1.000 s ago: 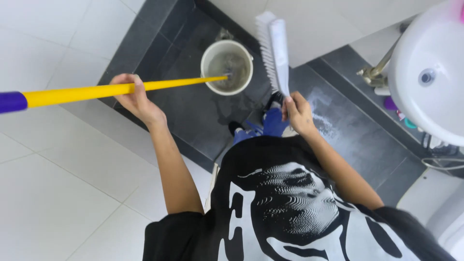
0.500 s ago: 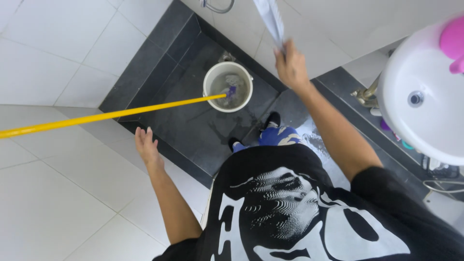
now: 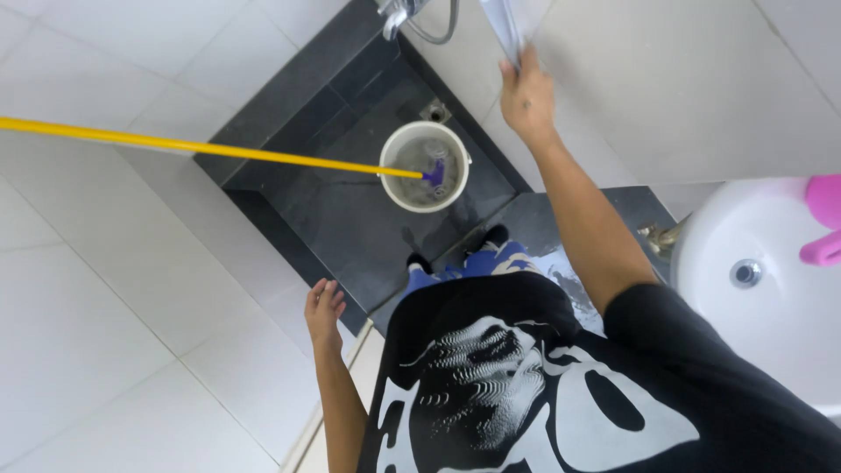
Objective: The person mops the dark tiled bathroom floor using a yellow-handled mop, then rinses the mop head under a handheld shower sprayer. They proceed to clean a white sink basin and a pink plastic scoop with a brush under running water.
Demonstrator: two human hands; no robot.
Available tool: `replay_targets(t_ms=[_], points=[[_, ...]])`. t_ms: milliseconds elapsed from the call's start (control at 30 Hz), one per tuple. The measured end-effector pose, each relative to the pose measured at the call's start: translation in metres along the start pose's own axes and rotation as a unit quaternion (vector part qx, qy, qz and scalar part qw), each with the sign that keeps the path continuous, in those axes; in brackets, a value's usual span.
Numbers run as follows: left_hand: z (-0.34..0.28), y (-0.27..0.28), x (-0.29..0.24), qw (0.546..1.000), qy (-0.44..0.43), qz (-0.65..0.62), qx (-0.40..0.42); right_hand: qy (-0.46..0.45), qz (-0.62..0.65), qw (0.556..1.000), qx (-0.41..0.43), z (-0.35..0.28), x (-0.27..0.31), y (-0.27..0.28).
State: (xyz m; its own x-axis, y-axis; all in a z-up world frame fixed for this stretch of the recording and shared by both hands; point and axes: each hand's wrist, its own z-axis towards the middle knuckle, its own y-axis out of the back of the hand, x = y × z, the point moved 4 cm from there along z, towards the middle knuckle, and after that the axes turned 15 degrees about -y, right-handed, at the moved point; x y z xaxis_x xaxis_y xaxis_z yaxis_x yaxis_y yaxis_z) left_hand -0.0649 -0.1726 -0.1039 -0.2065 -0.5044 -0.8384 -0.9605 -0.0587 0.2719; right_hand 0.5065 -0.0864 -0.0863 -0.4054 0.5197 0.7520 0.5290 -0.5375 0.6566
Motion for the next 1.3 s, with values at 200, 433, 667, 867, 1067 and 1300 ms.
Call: replay_targets(t_ms=[200,433,667,867,1067,1300], points=[[-0.019,-0.055,-0.005,0.998,-0.010,0.053,0.039,0.027,0.037,0.999,-0.006,-0.002,-0.005,0.004],[-0.021,-0.139,-0.016,0.987,-0.094,0.053,0.119,-0.076,-0.009,0.996,0.043,-0.030,-0.049,0.021],[0.057,-0.271,-0.029,0.955,-0.088,-0.033,0.282,-0.036,0.019,0.999,0.027,-0.008,-0.028,0.009],[0.133,-0.363,-0.066,0.906,-0.070,-0.014,0.416,-0.175,-0.020,0.984,0.023,-0.088,-0.093,-0.016],[0.173,-0.387,-0.072,0.806,-0.096,-0.046,0.582,-0.279,-0.067,0.958,0.005,-0.130,-0.046,-0.016],[0.160,-0.360,-0.161,0.722,-0.086,0.098,0.679,-0.321,0.210,0.917,0.111,-0.148,0.030,-0.123]])
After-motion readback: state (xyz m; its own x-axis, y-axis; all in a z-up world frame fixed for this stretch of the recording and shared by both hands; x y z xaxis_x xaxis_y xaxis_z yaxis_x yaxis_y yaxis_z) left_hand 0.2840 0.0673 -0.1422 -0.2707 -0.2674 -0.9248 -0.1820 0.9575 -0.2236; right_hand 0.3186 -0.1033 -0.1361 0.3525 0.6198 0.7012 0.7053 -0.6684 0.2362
